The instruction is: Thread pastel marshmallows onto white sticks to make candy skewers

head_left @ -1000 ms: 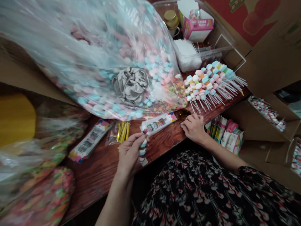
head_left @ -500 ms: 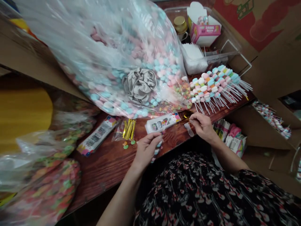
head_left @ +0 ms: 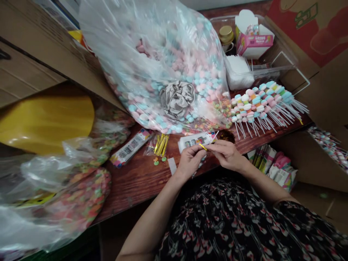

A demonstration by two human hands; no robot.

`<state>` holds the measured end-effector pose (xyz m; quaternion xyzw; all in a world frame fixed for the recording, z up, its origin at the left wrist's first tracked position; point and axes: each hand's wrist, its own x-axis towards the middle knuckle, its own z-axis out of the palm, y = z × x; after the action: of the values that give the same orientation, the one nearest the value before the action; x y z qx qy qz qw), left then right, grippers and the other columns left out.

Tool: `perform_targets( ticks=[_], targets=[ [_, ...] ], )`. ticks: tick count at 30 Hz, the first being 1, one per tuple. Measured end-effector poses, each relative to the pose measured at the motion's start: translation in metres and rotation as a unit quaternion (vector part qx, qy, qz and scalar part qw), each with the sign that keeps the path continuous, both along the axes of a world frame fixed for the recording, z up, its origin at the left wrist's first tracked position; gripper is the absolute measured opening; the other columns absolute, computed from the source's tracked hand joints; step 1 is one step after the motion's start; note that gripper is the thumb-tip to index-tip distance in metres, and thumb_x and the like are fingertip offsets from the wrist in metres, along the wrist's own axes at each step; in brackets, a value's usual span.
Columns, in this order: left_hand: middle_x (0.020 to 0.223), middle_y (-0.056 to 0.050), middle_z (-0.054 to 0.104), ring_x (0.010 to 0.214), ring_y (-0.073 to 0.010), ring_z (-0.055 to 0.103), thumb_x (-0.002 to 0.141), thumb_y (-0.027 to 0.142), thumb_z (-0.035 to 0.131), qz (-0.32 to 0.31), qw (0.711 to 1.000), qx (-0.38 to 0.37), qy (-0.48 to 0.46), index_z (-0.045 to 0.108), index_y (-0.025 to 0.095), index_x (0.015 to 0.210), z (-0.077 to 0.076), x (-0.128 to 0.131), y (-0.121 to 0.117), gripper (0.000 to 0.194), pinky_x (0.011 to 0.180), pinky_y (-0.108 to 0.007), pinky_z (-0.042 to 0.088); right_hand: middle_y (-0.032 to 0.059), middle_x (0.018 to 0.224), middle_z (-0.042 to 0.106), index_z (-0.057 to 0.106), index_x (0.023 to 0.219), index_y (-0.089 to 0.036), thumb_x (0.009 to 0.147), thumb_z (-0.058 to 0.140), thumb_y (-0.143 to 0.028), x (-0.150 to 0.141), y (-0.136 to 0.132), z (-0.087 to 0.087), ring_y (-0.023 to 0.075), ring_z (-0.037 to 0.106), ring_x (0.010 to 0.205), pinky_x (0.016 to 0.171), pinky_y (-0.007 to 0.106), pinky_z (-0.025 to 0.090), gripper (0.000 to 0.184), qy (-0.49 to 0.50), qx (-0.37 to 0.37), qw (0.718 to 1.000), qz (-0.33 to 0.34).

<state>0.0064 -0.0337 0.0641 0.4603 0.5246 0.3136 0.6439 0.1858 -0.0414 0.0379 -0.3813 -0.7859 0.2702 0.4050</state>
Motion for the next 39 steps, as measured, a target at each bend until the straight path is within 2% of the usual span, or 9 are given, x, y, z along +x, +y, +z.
perform_targets(
  ticks=[10, 14, 18, 24, 29, 32, 35, 37, 39],
  targets=[
    [0.05, 0.004, 0.055, 0.035, -0.0035, 0.037, 0.069, 0.033, 0.068, 0.039, 0.999, -0.024, 0.004, 0.071, 0.013, 0.076, -0.012, -0.004, -0.002, 0.021, 0.035, -0.016, 0.028, 0.0076, 0.092, 0.068, 0.064, 0.119, -0.017, 0.089, 0.045, -0.007, -0.002, 0.002, -0.002, 0.0151, 0.061, 0.082, 0.074, 0.028, 0.049, 0.036, -0.037, -0.019, 0.999, 0.004],
    [0.051, 0.003, 0.056, 0.038, -0.0043, 0.039, 0.069, 0.034, 0.07, 0.063, 0.998, -0.017, -0.003, 0.07, 0.015, 0.072, -0.017, -0.006, -0.001, 0.02, 0.037, -0.017, 0.029, 0.0044, 0.086, 0.067, 0.063, 0.113, -0.019, 0.088, 0.054, -0.012, -0.002, -0.004, 0.0, 0.0145, 0.06, 0.078, 0.073, 0.028, 0.049, 0.028, 0.046, 0.003, 0.996, -0.073],
    [0.057, 0.001, 0.059, 0.049, -0.0069, 0.046, 0.071, 0.032, 0.071, 0.059, 0.997, 0.057, 0.004, 0.07, 0.016, 0.067, -0.019, -0.005, 0.001, 0.017, 0.046, -0.018, 0.036, 0.0012, 0.077, 0.064, 0.067, 0.087, -0.018, 0.083, 0.065, -0.023, -0.012, -0.011, -0.002, 0.0117, 0.056, 0.068, 0.064, 0.024, 0.045, 0.006, 0.108, -0.12, 0.979, -0.124],
    [0.063, -0.001, 0.06, 0.062, -0.0117, 0.052, 0.076, 0.032, 0.069, -0.006, 0.983, 0.18, 0.037, 0.069, 0.017, 0.063, -0.005, -0.002, 0.008, 0.02, 0.061, -0.023, 0.043, -0.0015, 0.064, 0.065, 0.068, 0.071, -0.015, 0.075, 0.073, -0.033, -0.013, 0.002, -0.015, 0.0093, 0.056, 0.058, 0.06, 0.022, 0.046, 0.02, 0.264, -0.325, 0.907, -0.039],
    [0.055, 0.001, 0.055, 0.05, -0.0086, 0.044, 0.072, 0.035, 0.07, -0.084, 0.995, 0.062, 0.007, 0.069, 0.016, 0.061, 0.001, -0.006, 0.009, 0.022, 0.048, -0.021, 0.036, -0.0028, 0.05, 0.058, 0.064, 0.063, -0.013, 0.065, 0.078, -0.04, 0.003, 0.023, -0.019, 0.0085, 0.049, 0.043, 0.045, 0.02, 0.038, 0.031, 0.269, -0.445, 0.847, 0.11],
    [0.049, 0.002, 0.053, 0.04, -0.0058, 0.039, 0.066, 0.033, 0.072, -0.101, 0.992, -0.066, -0.02, 0.068, 0.014, 0.061, 0.0, -0.01, 0.01, 0.02, 0.04, -0.019, 0.028, -0.0021, 0.053, 0.058, 0.063, 0.064, -0.013, 0.074, 0.072, -0.037, 0.008, 0.027, -0.012, 0.0089, 0.049, 0.047, 0.048, 0.021, 0.038, 0.027, 0.16, -0.35, 0.911, 0.145],
    [0.048, 0.0, 0.058, 0.037, -0.0084, 0.046, 0.058, 0.028, 0.075, -0.109, 0.978, -0.169, -0.061, 0.067, 0.014, 0.059, 0.002, -0.014, 0.013, 0.017, 0.036, -0.019, 0.03, 0.0018, 0.064, 0.064, 0.066, 0.074, -0.016, 0.087, 0.058, -0.026, 0.01, 0.025, -0.002, 0.0118, 0.055, 0.06, 0.061, 0.026, 0.042, 0.019, 0.039, -0.063, 0.983, 0.169],
    [0.049, -0.002, 0.062, 0.037, -0.0103, 0.051, 0.053, 0.025, 0.076, -0.134, 0.963, -0.213, -0.093, 0.067, 0.014, 0.057, 0.006, -0.016, 0.014, 0.015, 0.036, -0.019, 0.035, 0.0033, 0.068, 0.064, 0.066, 0.083, -0.018, 0.091, 0.047, -0.02, 0.011, 0.023, 0.003, 0.0137, 0.054, 0.064, 0.064, 0.029, 0.042, 0.02, -0.016, 0.118, 0.974, 0.192],
    [0.05, -0.003, 0.064, 0.036, -0.0101, 0.051, 0.053, 0.022, 0.076, -0.177, 0.949, -0.239, -0.103, 0.068, 0.013, 0.057, 0.009, -0.019, 0.015, 0.012, 0.035, -0.019, 0.036, 0.0029, 0.067, 0.063, 0.066, 0.093, -0.019, 0.092, 0.041, -0.017, 0.011, 0.022, 0.006, 0.0145, 0.052, 0.063, 0.064, 0.031, 0.041, 0.024, -0.05, 0.22, 0.949, 0.22]
  ],
)
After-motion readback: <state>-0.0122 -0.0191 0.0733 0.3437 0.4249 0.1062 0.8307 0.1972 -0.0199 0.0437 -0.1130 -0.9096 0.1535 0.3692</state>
